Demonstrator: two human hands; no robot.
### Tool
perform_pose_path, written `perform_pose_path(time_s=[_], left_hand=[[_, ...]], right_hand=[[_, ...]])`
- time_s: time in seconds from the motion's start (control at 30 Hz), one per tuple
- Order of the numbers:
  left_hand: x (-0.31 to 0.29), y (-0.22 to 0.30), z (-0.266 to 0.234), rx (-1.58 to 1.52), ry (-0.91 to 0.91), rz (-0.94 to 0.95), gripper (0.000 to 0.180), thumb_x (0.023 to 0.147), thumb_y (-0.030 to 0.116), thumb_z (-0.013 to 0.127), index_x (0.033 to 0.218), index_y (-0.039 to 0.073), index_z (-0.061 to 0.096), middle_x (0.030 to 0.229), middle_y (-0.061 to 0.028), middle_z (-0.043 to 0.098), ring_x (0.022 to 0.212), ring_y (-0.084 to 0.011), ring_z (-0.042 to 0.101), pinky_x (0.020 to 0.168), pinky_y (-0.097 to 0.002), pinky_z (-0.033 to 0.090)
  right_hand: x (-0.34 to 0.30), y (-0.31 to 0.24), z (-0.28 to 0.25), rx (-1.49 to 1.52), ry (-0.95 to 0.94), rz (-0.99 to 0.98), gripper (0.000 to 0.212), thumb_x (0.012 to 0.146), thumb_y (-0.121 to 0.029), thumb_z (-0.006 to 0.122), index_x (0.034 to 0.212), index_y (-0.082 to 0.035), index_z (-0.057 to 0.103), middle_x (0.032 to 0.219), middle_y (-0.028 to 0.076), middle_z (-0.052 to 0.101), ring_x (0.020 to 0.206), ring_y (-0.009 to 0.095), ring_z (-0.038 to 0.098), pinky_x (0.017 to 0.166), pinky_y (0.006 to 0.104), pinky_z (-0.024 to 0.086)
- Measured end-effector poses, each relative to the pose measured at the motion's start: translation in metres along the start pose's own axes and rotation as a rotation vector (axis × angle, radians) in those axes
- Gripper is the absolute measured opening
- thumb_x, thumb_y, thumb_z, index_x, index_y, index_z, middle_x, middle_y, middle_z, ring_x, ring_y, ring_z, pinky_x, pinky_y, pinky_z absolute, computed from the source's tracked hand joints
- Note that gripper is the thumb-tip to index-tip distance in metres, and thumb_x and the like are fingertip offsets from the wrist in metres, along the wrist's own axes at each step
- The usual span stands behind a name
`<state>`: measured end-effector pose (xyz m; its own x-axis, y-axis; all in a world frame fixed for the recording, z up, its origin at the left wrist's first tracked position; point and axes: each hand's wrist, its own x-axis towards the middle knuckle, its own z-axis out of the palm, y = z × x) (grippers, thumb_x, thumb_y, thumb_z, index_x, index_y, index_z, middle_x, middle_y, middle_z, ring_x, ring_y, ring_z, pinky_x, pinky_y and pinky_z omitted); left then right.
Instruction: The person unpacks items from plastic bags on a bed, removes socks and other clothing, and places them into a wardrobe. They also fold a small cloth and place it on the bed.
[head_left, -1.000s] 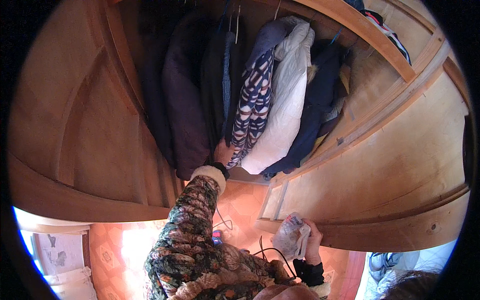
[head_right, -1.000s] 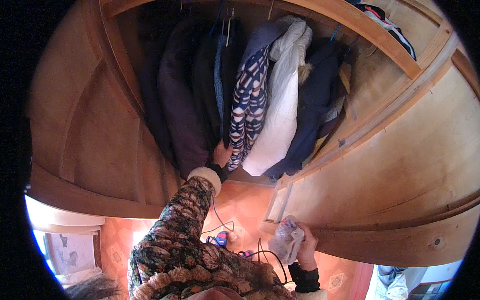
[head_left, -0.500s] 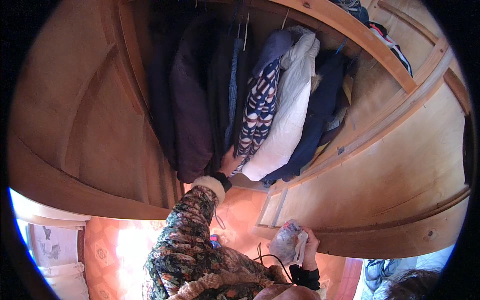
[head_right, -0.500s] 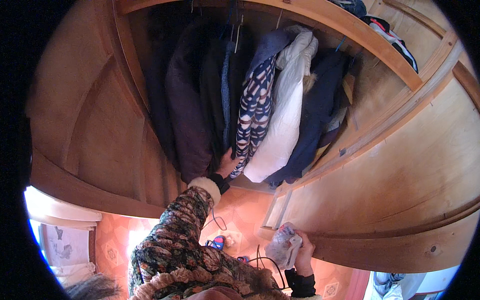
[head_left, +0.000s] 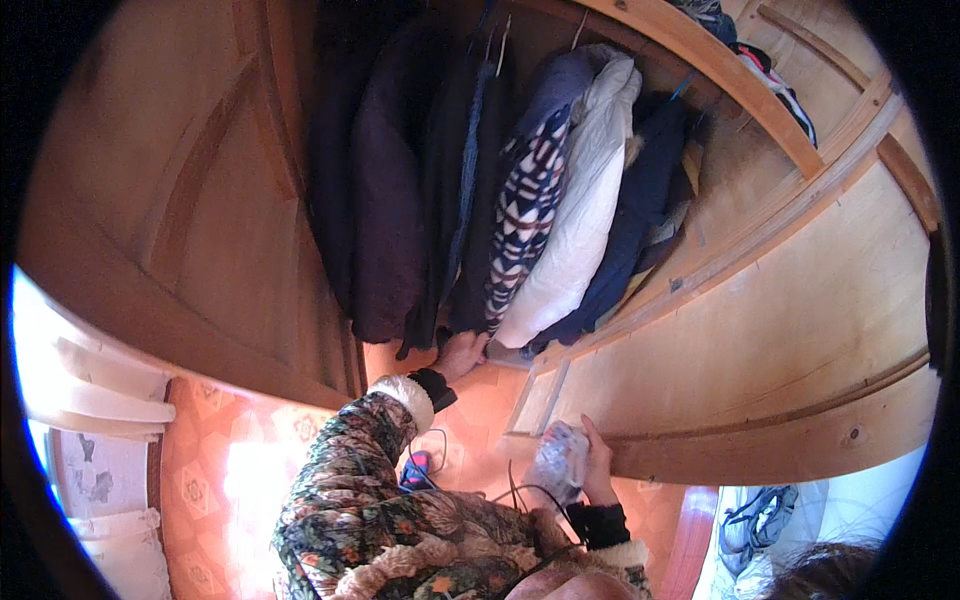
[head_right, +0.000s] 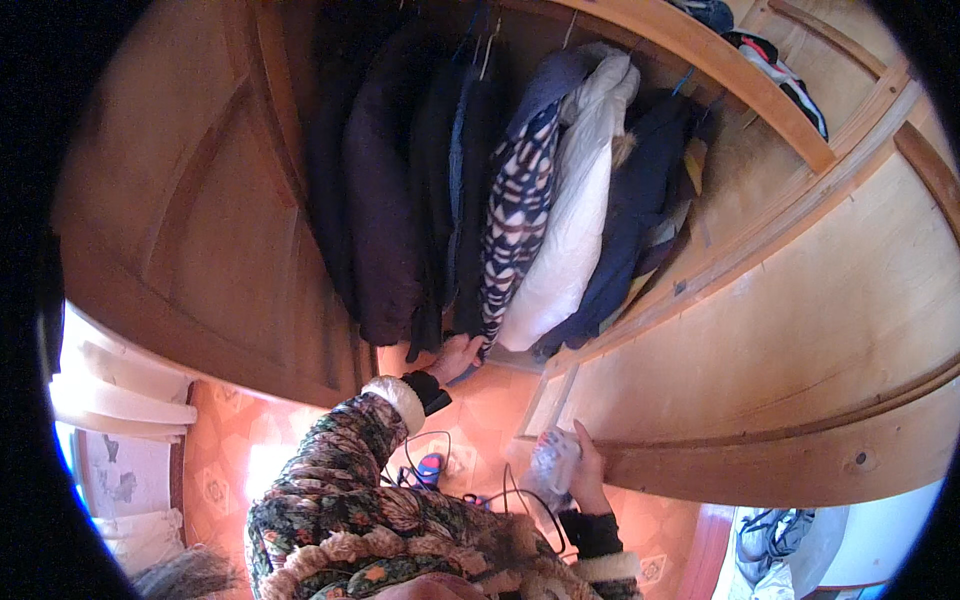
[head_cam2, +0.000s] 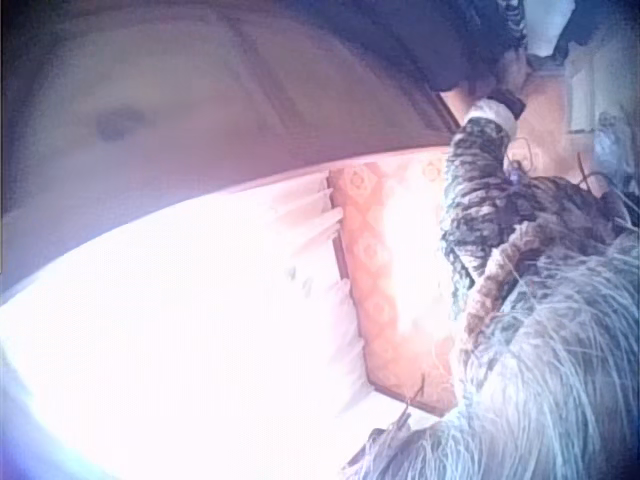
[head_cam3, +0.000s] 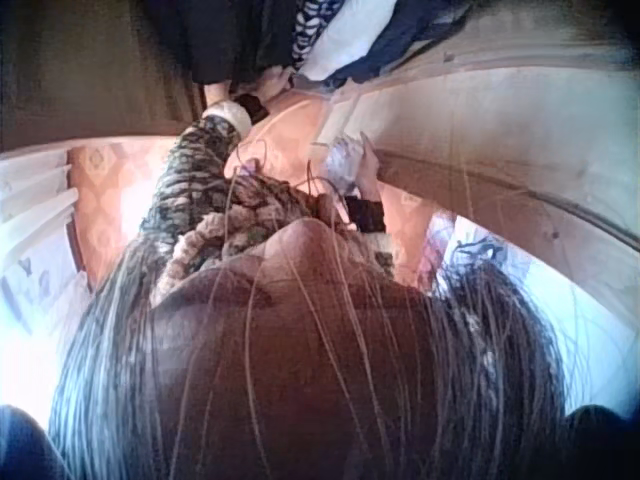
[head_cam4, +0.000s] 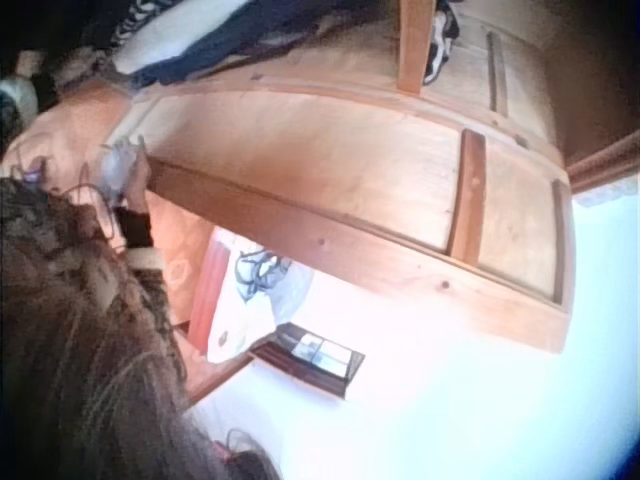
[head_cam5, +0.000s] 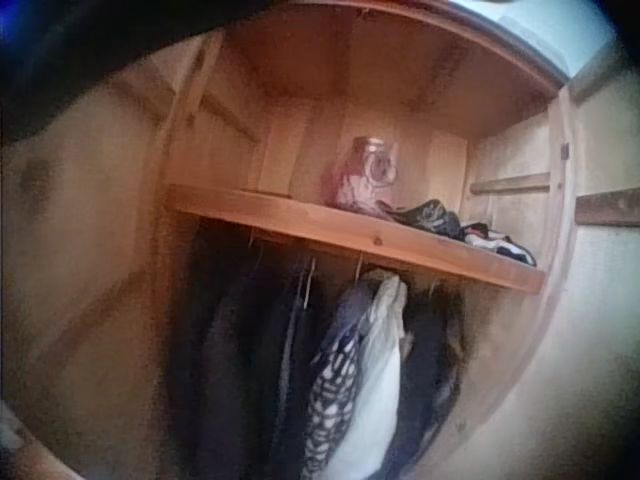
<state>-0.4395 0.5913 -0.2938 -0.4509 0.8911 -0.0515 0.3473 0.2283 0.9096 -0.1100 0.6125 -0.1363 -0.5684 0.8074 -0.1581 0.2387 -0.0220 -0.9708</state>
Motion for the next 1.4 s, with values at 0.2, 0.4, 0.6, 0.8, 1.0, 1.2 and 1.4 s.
perform_pose_path(time_s=[0.2, 0.4, 0.6, 0.8, 1.0, 1.2, 1.4], left_hand=[[-0.035, 0.096, -0.046, -0.709, 0.009, 0.056, 0.053, 0.099, 0.043, 0.047, 0.08, -0.006, 0.06, 0.064, -0.0098, 0.064, 0.065, -0.0161, 0.066, 0.065, -0.0289, 0.052], [-0.064, 0.101, -0.037, -1.023, -0.133, -0.124, 0.042, 0.099, 0.039, 0.048, 0.097, -0.003, 0.047, 0.079, -0.0162, 0.067, 0.075, -0.0204, 0.069, 0.075, -0.0304, 0.055], [-0.118, 0.118, -0.007, -1.11, -0.24, 0.083, 0.024, 0.1, 0.022, 0.05, 0.114, 0.003, 0.056, 0.101, -0.0092, 0.066, 0.099, -0.0158, 0.062, 0.09, -0.0291, 0.049], [-0.171, -0.01, -0.048, -0.667, 0.415, 0.047, 0.027, 0.096, 0.009, 0.048, 0.12, -0.001, 0.056, 0.11, -0.0134, 0.065, 0.104, -0.0191, 0.061, 0.092, -0.0293, 0.048], [-0.296, -0.127, -0.003, -0.769, -0.039, -0.195, 0.046, 0.09, 0.0, 0.05, 0.136, 0.003, 0.046, 0.128, -0.0068, 0.055, 0.12, -0.0184, 0.05, 0.101, -0.0312, 0.039], [-0.309, -0.094, 0.014, -0.966, -0.068, -0.007, 0.058, 0.089, 0.0, 0.062, 0.142, 0.009, 0.042, 0.118, -0.0033, 0.062, 0.103, -0.0141, 0.059, 0.094, -0.0311, 0.047], [-0.311, -0.081, -0.008, -1.083, -0.225, 0.147, 0.057, 0.09, 0.002, 0.062, 0.142, 0.008, 0.042, 0.112, -0.0038, 0.064, 0.096, -0.0122, 0.06, 0.093, -0.0309, 0.049]], right_hand=[[0.025, 0.026, 0.122, 0.252, -0.125, 0.24, 0.046, 0.093, -0.016, 0.06, 0.133, 0.001, 0.046, 0.107, 0.013, 0.064, 0.094, 0.018, 0.062, 0.082, 0.0302, 0.051], [0.055, 0.039, 0.196, 0.258, -0.16, 0.191, 0.031, 0.095, -0.024, 0.057, 0.119, -0.005, 0.053, 0.111, 0.003, 0.057, 0.1, 0.013, 0.054, 0.083, 0.0282, 0.046], [0.006, 0.032, 0.141, 0.379, -0.083, 0.452, 0.033, 0.089, -0.019, 0.062, 0.116, -0.001, 0.056, 0.106, 0.008, 0.063, 0.093, 0.019, 0.062, 0.083, 0.0311, 0.05], [-0.001, 0.005, 0.109, 0.568, -0.372, 0.49, 0.04, 0.085, -0.031, 0.066, 0.11, 0.0, 0.06, 0.104, 0.013, 0.067, 0.093, 0.023, 0.064, 0.086, 0.036, 0.051], [-0.017, 0.014, 0.13, 0.604, -0.32, 0.514, 0.048, 0.084, -0.037, 0.065, 0.113, 0.001, 0.059, 0.107, 0.013, 0.066, 0.095, 0.026, 0.064, 0.086, 0.0375, 0.051], [-0.009, 0.024, 0.119, 0.647, -0.341, 0.406, 0.046, 0.09, -0.041, 0.056, 0.116, -0.003, 0.059, 0.111, 0.011, 0.065, 0.097, 0.025, 0.063, 0.086, 0.0381, 0.051], [-0.001, 0.027, 0.111, 0.628, -0.363, 0.322, 0.05, 0.091, -0.044, 0.052, 0.123, -0.005, 0.056, 0.116, 0.01, 0.063, 0.101, 0.025, 0.062, 0.089, 0.0394, 0.05]])
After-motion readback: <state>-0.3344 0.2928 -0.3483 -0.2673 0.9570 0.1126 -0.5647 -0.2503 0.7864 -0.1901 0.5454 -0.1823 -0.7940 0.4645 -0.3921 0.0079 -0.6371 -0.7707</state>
